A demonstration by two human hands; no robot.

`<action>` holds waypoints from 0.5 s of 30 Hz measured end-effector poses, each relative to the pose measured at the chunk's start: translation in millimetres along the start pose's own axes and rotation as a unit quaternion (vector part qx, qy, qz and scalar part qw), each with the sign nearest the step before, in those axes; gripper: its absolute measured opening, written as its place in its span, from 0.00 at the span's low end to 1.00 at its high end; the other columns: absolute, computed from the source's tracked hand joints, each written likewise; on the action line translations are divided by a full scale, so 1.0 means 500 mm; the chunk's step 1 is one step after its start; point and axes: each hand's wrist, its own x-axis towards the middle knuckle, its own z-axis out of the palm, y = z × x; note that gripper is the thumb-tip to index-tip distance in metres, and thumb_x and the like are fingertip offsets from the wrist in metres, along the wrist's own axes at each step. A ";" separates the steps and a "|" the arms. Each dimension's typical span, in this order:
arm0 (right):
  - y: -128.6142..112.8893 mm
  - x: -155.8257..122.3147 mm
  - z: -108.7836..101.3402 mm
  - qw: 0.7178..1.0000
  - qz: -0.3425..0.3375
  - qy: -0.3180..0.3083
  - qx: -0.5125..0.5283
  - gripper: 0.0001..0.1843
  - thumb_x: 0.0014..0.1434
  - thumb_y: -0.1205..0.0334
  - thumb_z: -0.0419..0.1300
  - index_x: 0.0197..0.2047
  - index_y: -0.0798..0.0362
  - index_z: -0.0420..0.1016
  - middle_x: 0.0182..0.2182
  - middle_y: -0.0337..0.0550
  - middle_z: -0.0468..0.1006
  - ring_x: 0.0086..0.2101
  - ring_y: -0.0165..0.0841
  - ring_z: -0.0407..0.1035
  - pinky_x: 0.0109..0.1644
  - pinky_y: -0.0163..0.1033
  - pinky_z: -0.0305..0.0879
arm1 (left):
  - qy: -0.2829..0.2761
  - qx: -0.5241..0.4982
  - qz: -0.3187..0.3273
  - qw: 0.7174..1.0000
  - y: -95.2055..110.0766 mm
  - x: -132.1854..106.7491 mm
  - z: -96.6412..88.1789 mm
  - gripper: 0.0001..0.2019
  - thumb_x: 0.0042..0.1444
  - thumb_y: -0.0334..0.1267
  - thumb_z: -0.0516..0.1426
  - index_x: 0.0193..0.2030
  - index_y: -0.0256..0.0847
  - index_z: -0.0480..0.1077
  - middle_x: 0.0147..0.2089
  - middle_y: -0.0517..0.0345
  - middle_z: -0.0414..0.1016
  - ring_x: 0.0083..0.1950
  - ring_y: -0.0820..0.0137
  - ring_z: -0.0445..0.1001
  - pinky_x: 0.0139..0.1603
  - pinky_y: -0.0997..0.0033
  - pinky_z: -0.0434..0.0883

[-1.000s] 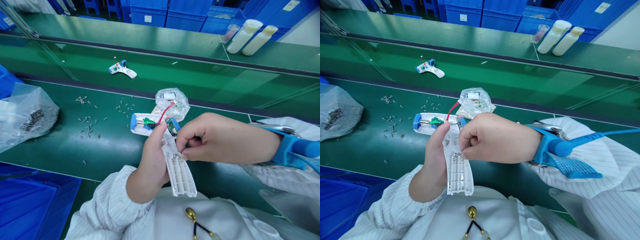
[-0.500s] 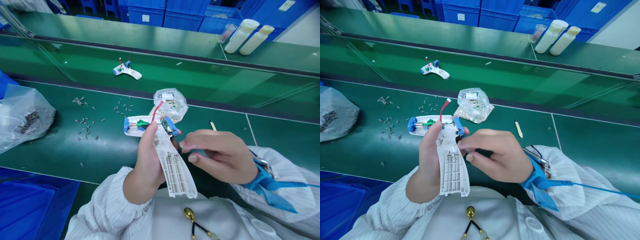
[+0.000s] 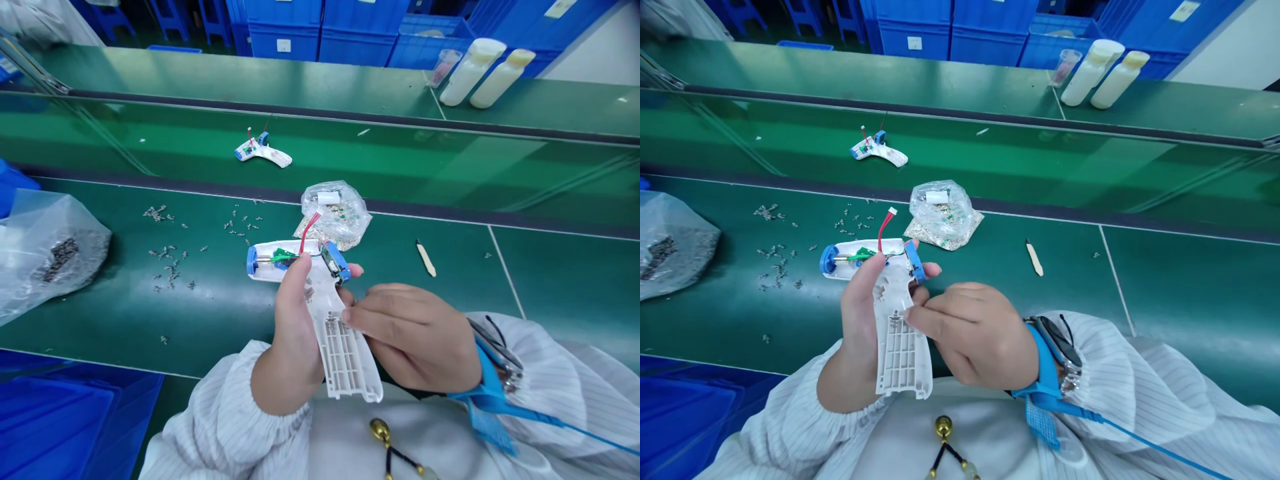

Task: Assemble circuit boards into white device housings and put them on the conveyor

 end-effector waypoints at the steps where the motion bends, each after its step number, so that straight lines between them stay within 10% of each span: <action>1: 0.000 -0.002 0.002 1.000 -0.002 0.001 -0.010 0.16 0.53 0.75 0.52 0.44 0.54 0.67 0.32 0.44 0.78 0.31 0.31 0.70 0.37 0.36 0.68 | 0.006 -0.004 0.001 1.000 0.000 0.000 0.001 0.25 0.58 0.47 0.46 0.22 0.35 0.75 0.14 0.58 0.62 0.16 0.78 0.61 0.16 0.82 0.62; 9: -0.004 -0.010 0.023 0.999 0.009 0.025 -0.025 0.15 0.55 0.74 0.50 0.45 0.55 0.68 0.32 0.46 0.76 0.31 0.31 0.70 0.34 0.36 0.68 | 0.011 0.002 -0.008 1.000 0.008 -0.001 0.003 0.21 0.55 0.45 0.48 0.24 0.36 0.76 0.14 0.59 0.63 0.15 0.78 0.59 0.15 0.81 0.60; 15: 0.011 -0.017 -0.001 0.979 0.114 0.079 0.148 0.17 0.55 0.75 0.52 0.46 0.51 0.70 0.33 0.42 0.75 0.33 0.30 0.69 0.36 0.35 0.68 | -0.009 0.051 0.019 0.999 0.014 0.001 0.008 0.17 0.50 0.43 0.51 0.29 0.34 0.77 0.15 0.58 0.67 0.16 0.75 0.65 0.17 0.79 0.63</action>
